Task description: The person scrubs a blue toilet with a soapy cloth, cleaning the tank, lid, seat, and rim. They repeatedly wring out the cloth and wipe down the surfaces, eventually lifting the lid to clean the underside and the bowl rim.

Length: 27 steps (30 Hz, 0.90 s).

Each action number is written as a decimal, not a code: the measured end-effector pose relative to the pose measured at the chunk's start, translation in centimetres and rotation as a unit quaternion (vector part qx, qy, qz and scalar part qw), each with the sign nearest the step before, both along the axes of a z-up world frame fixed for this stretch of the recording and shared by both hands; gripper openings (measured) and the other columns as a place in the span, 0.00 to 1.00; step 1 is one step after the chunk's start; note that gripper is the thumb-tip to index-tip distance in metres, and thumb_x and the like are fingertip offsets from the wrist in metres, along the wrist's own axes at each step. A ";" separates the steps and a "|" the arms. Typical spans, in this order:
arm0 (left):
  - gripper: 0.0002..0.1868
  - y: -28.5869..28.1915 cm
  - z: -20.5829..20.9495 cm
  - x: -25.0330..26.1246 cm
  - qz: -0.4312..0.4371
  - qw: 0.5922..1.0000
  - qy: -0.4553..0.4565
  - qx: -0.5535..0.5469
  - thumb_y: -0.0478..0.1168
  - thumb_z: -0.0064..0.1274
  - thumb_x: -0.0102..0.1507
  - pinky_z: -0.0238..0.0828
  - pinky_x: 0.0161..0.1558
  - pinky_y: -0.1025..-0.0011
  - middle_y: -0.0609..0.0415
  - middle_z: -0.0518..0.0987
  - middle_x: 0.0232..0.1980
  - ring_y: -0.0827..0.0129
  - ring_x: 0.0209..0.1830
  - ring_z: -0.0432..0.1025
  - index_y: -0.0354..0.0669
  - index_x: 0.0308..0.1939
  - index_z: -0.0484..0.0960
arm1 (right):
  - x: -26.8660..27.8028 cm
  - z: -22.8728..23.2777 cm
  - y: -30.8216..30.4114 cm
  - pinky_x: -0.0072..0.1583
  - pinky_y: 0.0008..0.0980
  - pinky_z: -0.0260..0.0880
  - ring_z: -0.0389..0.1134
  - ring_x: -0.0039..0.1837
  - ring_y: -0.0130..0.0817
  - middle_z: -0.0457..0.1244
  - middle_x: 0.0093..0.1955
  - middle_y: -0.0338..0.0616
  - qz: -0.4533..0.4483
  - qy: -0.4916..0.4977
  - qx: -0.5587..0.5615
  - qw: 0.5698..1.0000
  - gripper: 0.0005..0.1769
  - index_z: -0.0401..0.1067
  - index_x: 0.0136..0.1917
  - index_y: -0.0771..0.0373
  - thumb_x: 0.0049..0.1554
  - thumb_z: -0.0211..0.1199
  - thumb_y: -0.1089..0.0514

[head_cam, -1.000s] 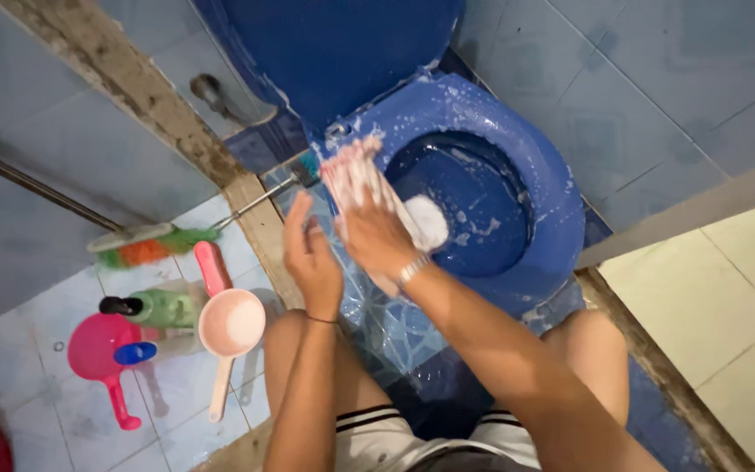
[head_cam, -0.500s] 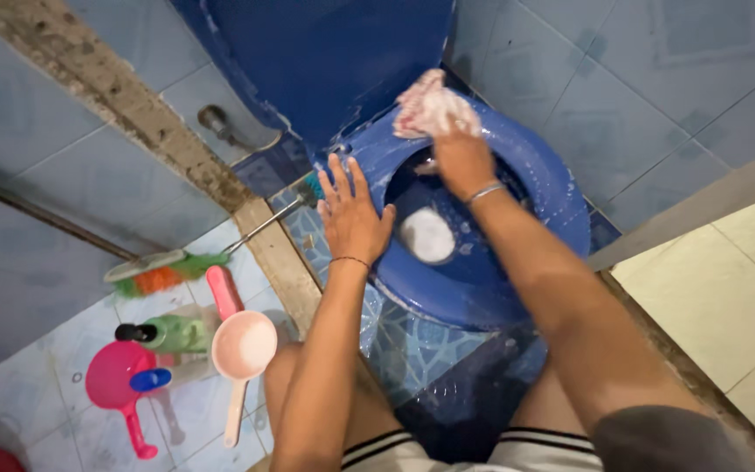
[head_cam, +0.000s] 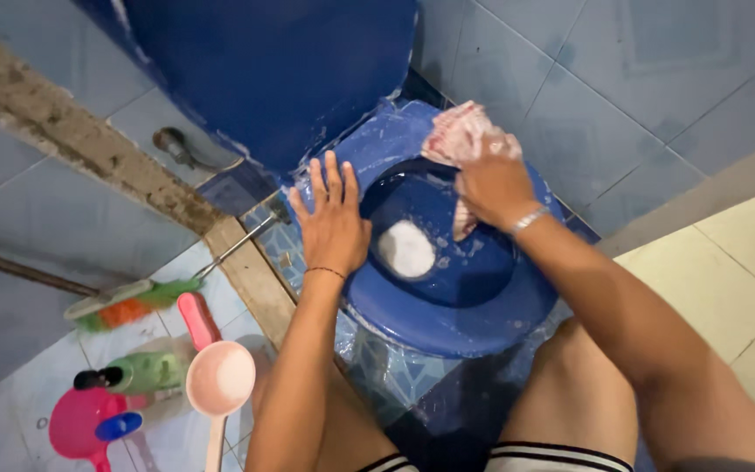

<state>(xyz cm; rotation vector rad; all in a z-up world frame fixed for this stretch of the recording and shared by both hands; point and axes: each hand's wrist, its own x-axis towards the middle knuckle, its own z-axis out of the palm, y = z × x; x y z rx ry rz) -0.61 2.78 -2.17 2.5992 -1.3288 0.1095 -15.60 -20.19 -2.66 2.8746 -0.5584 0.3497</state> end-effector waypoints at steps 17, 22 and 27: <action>0.55 -1.8 2.1 1.1 0.000 1.000 0.000 0.005 0.44 0.66 0.50 0.52 0.65 0.35 0.47 0.48 0.82 0.45 0.80 0.44 0.53 0.78 0.55 | -1.3 -0.5 -3.1 0.70 0.56 0.61 0.55 0.78 0.59 0.47 0.82 0.65 -0.073 0.097 0.166 0.979 0.34 0.66 0.70 0.53 0.52 0.63 0.47; 0.54 -1.7 2.1 0.5 0.002 1.000 -0.010 0.001 0.42 0.64 0.49 0.52 0.64 0.34 0.46 0.48 0.81 0.44 0.79 0.45 0.53 0.78 0.56 | -9.0 2.6 1.8 0.68 0.56 0.60 0.54 0.73 0.67 0.46 0.79 0.68 -0.164 -0.027 0.298 0.940 0.47 0.53 0.79 0.53 0.48 0.61 0.48; 0.53 -1.7 2.0 0.4 0.003 1.000 -0.009 -0.003 0.41 0.64 0.49 0.53 0.64 0.34 0.45 0.49 0.82 0.43 0.80 0.45 0.52 0.77 0.58 | -11.4 2.2 5.4 0.65 0.53 0.65 0.62 0.69 0.65 0.58 0.73 0.68 -0.225 -0.190 0.314 0.903 0.45 0.54 0.79 0.60 0.51 0.58 0.48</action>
